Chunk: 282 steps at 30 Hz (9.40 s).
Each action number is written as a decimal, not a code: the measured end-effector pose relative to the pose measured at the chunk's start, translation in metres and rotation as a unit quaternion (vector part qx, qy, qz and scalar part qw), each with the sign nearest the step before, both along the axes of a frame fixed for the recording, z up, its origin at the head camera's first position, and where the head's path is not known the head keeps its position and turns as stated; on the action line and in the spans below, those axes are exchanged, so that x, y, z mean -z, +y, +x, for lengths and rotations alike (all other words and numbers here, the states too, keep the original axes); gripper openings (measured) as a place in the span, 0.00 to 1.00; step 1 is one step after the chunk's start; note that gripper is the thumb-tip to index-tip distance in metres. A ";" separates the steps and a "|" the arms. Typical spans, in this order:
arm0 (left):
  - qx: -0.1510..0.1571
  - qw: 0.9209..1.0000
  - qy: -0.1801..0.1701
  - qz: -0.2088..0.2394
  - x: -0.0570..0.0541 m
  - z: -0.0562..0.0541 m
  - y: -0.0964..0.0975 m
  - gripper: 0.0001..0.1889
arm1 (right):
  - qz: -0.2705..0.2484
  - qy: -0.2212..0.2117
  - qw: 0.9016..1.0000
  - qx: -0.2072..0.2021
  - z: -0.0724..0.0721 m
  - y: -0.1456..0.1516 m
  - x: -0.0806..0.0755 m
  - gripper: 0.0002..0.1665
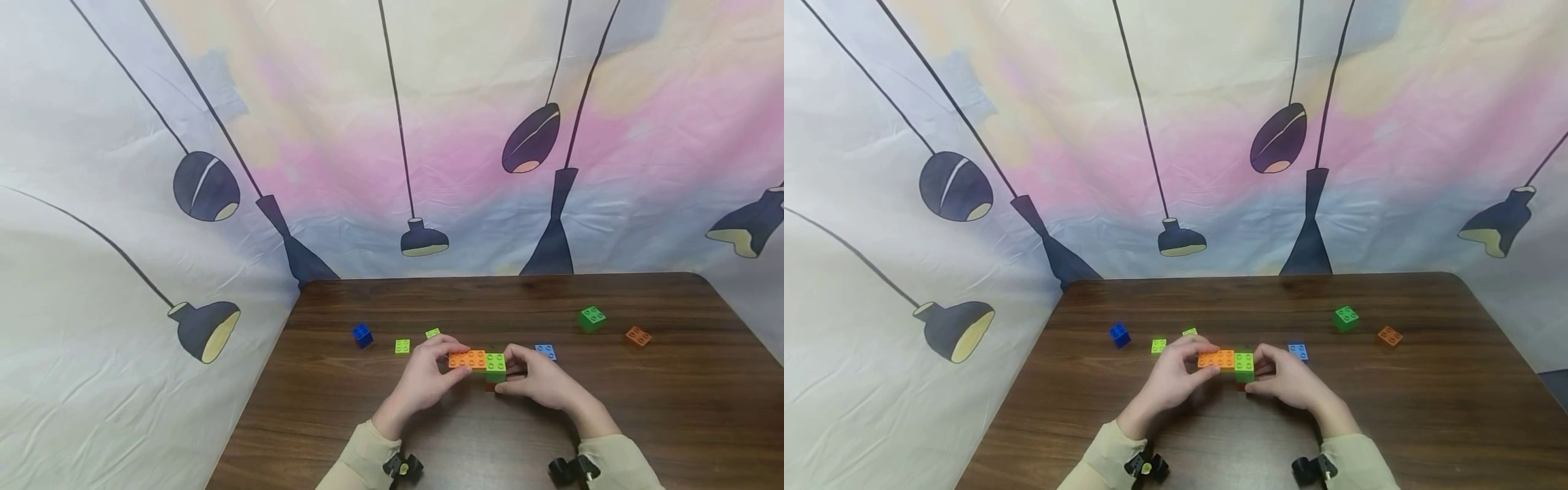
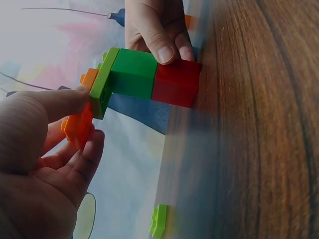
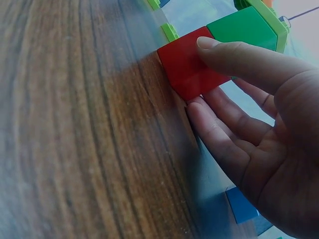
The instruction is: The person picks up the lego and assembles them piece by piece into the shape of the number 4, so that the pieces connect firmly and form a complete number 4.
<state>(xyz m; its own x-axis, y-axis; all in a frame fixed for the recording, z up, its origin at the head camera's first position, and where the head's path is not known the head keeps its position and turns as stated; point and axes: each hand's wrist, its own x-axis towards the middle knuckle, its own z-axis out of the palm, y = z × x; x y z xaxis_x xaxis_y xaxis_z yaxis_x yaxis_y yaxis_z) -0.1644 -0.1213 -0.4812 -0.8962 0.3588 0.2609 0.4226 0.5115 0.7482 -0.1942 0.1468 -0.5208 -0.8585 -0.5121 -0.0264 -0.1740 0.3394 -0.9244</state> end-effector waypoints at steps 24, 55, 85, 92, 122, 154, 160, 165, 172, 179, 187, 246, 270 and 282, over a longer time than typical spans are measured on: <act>0.022 0.997 -0.077 -0.008 -0.005 -0.017 -0.041 0.33 | -0.016 -0.009 1.000 -0.008 0.002 -0.001 -0.003 0.22; -0.195 0.973 -0.125 -0.021 0.033 -0.041 -0.101 0.24 | -0.023 -0.023 0.999 -0.013 0.003 0.001 -0.001 0.22; -0.196 0.972 -0.108 -0.069 0.034 -0.043 -0.096 0.20 | -0.010 -0.009 1.000 -0.011 0.000 0.001 0.001 0.22; -0.199 0.972 -0.098 -0.075 0.033 -0.042 -0.095 0.19 | 0.002 0.000 1.000 -0.006 0.000 0.001 0.001 0.22; -0.186 0.974 -0.112 -0.064 0.030 -0.043 -0.097 0.16 | -0.021 -0.010 1.000 -0.006 0.004 0.000 -0.002 0.21; -0.057 0.994 -0.087 -0.038 0.020 -0.035 -0.073 0.17 | -0.006 -0.001 1.000 -0.008 0.001 0.001 -0.002 0.21; -0.030 0.995 -0.090 -0.034 0.020 -0.032 -0.065 0.17 | -0.009 0.004 1.000 -0.007 0.002 0.002 -0.001 0.21; -0.002 0.995 -0.097 -0.025 0.020 -0.029 -0.058 0.17 | -0.010 -0.001 1.000 -0.009 0.002 0.002 0.000 0.21; 0.023 0.994 -0.103 -0.004 0.015 -0.025 -0.048 0.17 | -0.012 -0.003 1.000 -0.008 0.002 0.001 -0.001 0.21; 0.013 0.995 -0.101 -0.003 0.011 -0.022 -0.043 0.18 | -0.010 -0.015 1.000 -0.005 0.002 0.002 -0.001 0.22; 0.026 0.995 -0.097 0.013 0.010 -0.020 -0.039 0.20 | -0.017 -0.010 1.000 -0.010 0.001 0.001 -0.001 0.22; 0.073 0.898 -0.333 0.277 0.026 -0.026 -0.035 0.27 | -0.007 -0.004 1.000 -0.004 0.001 0.001 -0.003 0.22; 0.011 0.859 -0.357 0.366 0.023 -0.014 -0.017 0.20 | -0.011 -0.008 1.000 -0.005 0.002 -0.001 -0.004 0.21; 0.017 0.865 -0.349 0.360 0.021 -0.014 -0.016 0.21 | -0.015 -0.013 1.000 -0.009 0.001 -0.001 -0.003 0.21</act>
<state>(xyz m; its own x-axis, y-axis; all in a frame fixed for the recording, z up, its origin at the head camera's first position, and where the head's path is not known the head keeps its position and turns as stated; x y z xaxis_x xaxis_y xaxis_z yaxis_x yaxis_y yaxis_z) -0.1783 -0.1373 -0.5020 -0.9175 0.3582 -0.1730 -0.2558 -0.1982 0.9462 -0.1935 0.1457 -0.5177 -0.8480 -0.5291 -0.0324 -0.1568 0.3087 -0.9381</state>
